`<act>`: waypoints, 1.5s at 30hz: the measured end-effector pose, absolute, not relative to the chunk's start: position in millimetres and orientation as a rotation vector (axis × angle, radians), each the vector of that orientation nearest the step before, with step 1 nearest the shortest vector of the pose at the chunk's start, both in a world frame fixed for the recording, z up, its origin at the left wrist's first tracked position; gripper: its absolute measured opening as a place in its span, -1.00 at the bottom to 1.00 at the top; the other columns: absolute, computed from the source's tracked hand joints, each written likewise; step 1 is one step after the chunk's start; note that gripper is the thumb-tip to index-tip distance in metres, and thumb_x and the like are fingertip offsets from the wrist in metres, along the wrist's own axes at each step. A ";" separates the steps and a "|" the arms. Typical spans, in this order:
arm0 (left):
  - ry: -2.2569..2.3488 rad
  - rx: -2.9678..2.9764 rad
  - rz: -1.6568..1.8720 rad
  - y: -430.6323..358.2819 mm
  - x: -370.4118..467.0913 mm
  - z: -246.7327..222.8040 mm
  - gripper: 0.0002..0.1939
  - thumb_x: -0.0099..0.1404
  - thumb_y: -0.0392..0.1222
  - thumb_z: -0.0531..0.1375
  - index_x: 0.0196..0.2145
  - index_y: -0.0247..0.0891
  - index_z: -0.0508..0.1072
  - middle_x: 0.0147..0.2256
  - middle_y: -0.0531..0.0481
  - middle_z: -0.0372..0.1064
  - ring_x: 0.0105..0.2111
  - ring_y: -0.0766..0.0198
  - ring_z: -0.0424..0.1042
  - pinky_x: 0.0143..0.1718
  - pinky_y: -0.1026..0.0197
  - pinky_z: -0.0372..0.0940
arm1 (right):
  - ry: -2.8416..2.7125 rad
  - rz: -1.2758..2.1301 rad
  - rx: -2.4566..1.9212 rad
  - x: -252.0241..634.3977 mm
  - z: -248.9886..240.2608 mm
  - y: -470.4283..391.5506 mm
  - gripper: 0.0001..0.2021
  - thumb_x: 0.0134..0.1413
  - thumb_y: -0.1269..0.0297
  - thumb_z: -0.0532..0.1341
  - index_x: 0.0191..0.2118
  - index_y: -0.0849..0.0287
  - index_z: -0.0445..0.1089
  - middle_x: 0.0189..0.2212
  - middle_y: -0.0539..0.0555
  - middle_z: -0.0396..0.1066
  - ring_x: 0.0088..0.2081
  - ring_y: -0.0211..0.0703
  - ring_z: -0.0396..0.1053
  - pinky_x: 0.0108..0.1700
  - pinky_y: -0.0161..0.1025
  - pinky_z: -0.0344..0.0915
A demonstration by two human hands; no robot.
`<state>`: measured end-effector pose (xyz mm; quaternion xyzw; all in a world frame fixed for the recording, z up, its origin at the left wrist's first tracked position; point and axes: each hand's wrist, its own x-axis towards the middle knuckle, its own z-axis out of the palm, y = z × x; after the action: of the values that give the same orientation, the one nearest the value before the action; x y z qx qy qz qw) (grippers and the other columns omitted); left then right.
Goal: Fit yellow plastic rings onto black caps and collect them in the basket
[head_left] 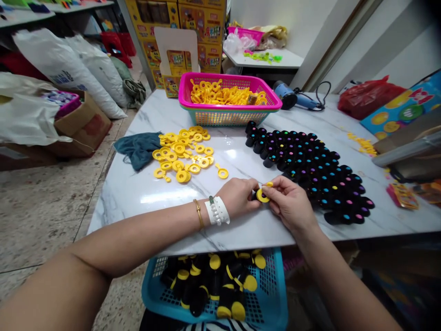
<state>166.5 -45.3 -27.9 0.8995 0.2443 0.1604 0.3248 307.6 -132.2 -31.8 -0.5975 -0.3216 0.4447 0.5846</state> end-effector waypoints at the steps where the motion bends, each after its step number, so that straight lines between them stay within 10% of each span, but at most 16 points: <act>1: 0.642 2.355 0.423 -45.5 166.8 -28.2 -0.90 0.12 -0.23 0.25 -0.40 -0.28 0.39 -0.57 0.12 0.34 -0.57 0.37 0.31 -0.50 0.32 0.14 | -0.743 1.047 -1.402 307.1 -30.1 -131.4 -0.66 -0.13 0.13 0.43 -0.43 0.15 0.26 -0.64 -0.14 0.29 -0.79 -0.50 -0.01 -0.79 -0.47 -0.17; 21: 0.612 2.356 0.442 -43.5 169.9 -35.8 -0.81 0.13 -0.19 0.25 -0.29 -0.31 0.42 -0.49 0.01 0.42 -0.50 0.26 0.40 -0.48 0.28 0.17 | -0.802 0.994 -1.431 305.1 -31.1 -136.5 -0.74 -0.01 0.20 0.38 -0.41 0.12 0.26 -0.61 -0.10 0.40 -0.75 -0.39 0.20 -0.73 -0.42 0.15; 32: 0.605 2.378 0.406 -42.3 168.0 -30.3 -0.83 0.12 -0.20 0.25 -0.33 -0.31 0.38 -0.52 0.04 0.41 -0.51 0.27 0.39 -0.47 0.28 0.18 | -0.847 1.001 -1.452 306.9 -28.5 -131.7 -0.74 0.01 0.21 0.37 -0.43 0.13 0.25 -0.67 -0.16 0.33 -0.80 -0.45 0.10 -0.81 -0.49 0.01; 45: 0.618 1.455 0.143 -45.4 167.4 -16.0 -0.92 0.38 -0.21 0.08 -0.22 -0.25 0.23 -0.60 0.12 0.34 -0.66 0.39 0.39 -0.68 0.45 0.15 | -0.929 0.985 -1.486 305.3 -29.3 -140.8 -0.67 0.07 0.07 0.31 -0.16 0.10 0.23 -0.58 -0.17 0.31 -0.66 -0.34 0.34 -0.61 -0.39 0.35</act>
<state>167.4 -45.4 -16.0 0.6534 0.2778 0.0644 0.7013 305.3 -140.8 -29.3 -0.6239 -0.3901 0.4137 0.5361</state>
